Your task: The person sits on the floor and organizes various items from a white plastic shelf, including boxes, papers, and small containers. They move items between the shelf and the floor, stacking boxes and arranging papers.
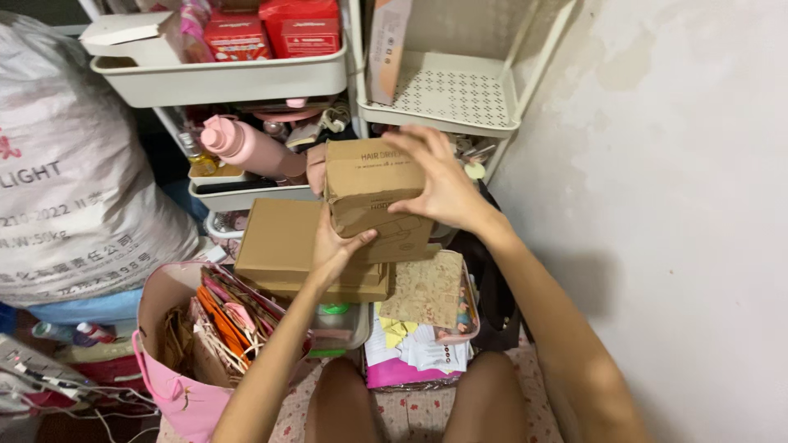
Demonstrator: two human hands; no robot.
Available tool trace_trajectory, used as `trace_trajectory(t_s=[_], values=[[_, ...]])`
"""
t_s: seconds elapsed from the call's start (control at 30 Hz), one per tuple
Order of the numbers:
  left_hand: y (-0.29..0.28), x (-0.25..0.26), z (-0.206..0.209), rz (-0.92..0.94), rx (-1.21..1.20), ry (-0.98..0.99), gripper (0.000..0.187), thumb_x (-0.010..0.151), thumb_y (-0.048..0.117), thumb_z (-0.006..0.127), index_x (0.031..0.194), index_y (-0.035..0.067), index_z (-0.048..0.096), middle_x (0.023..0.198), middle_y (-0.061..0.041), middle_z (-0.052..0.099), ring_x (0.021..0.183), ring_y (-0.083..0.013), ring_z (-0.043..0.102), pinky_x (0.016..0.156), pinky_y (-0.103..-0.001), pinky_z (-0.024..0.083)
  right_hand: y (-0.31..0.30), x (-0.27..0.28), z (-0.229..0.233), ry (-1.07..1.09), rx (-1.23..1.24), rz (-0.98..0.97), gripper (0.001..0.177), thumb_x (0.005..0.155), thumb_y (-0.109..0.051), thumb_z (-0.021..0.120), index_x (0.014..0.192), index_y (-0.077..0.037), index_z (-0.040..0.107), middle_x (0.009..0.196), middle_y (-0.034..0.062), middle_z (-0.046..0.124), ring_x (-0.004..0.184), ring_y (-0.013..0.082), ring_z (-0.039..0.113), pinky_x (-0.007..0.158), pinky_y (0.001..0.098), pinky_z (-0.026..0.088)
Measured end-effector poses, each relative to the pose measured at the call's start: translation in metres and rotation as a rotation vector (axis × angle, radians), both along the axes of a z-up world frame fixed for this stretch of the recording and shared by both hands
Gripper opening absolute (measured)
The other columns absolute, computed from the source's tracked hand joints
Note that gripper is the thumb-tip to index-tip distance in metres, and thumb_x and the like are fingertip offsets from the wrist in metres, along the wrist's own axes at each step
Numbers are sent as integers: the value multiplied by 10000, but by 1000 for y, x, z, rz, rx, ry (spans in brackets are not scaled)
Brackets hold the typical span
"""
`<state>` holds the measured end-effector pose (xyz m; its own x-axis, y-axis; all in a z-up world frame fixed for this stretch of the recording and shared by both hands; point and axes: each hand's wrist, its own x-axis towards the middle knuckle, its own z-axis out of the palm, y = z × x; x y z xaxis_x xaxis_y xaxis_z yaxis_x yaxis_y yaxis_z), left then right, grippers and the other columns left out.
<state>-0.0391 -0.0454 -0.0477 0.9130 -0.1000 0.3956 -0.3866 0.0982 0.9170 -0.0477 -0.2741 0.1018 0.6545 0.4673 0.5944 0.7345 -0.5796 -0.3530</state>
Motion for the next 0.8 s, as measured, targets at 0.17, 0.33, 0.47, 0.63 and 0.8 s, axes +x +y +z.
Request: trace_trajectory(t_s=[0.17,0.33,0.47,0.63,0.8], values=[[-34,-9,-5,-27,43,39,923,749,265,903,1474,13,389,1351,-177,651,1277,-284,627,1065,-414,536,-55,-13,-32,90,229,-76,1243,640,-370,985,1630,-188,254,1732,152,131,1605,359,173,1287,510,238],[-70,-19,-23,-90,51,336,943,696,372,882,1435,22,412,1285,-175,683,1153,-304,695,978,-421,580,-102,-22,-118,722,641,113,1361,682,-365,930,1629,-168,-28,1695,146,167,1562,285,175,1249,464,179],[-108,-26,-60,-21,133,420,816,760,442,822,1398,27,527,1270,-183,721,1157,-287,701,984,-402,553,-120,-21,-183,823,875,-45,1181,753,-300,859,1646,-167,98,1556,217,428,1413,331,450,1145,473,385],[-125,-20,-118,54,250,312,631,941,391,654,1440,29,520,1332,-211,676,1228,-340,654,1057,-407,491,-116,-20,-248,1027,1157,-263,1041,776,-264,768,1608,-253,143,1422,167,535,1259,304,572,974,466,530],[-123,-34,-162,165,568,60,736,928,251,594,1572,35,309,1587,-272,384,1424,-426,422,1157,-457,389,-102,-26,-298,1004,1208,-317,835,827,-376,750,1510,-99,359,1368,176,576,1237,298,604,989,436,531]])
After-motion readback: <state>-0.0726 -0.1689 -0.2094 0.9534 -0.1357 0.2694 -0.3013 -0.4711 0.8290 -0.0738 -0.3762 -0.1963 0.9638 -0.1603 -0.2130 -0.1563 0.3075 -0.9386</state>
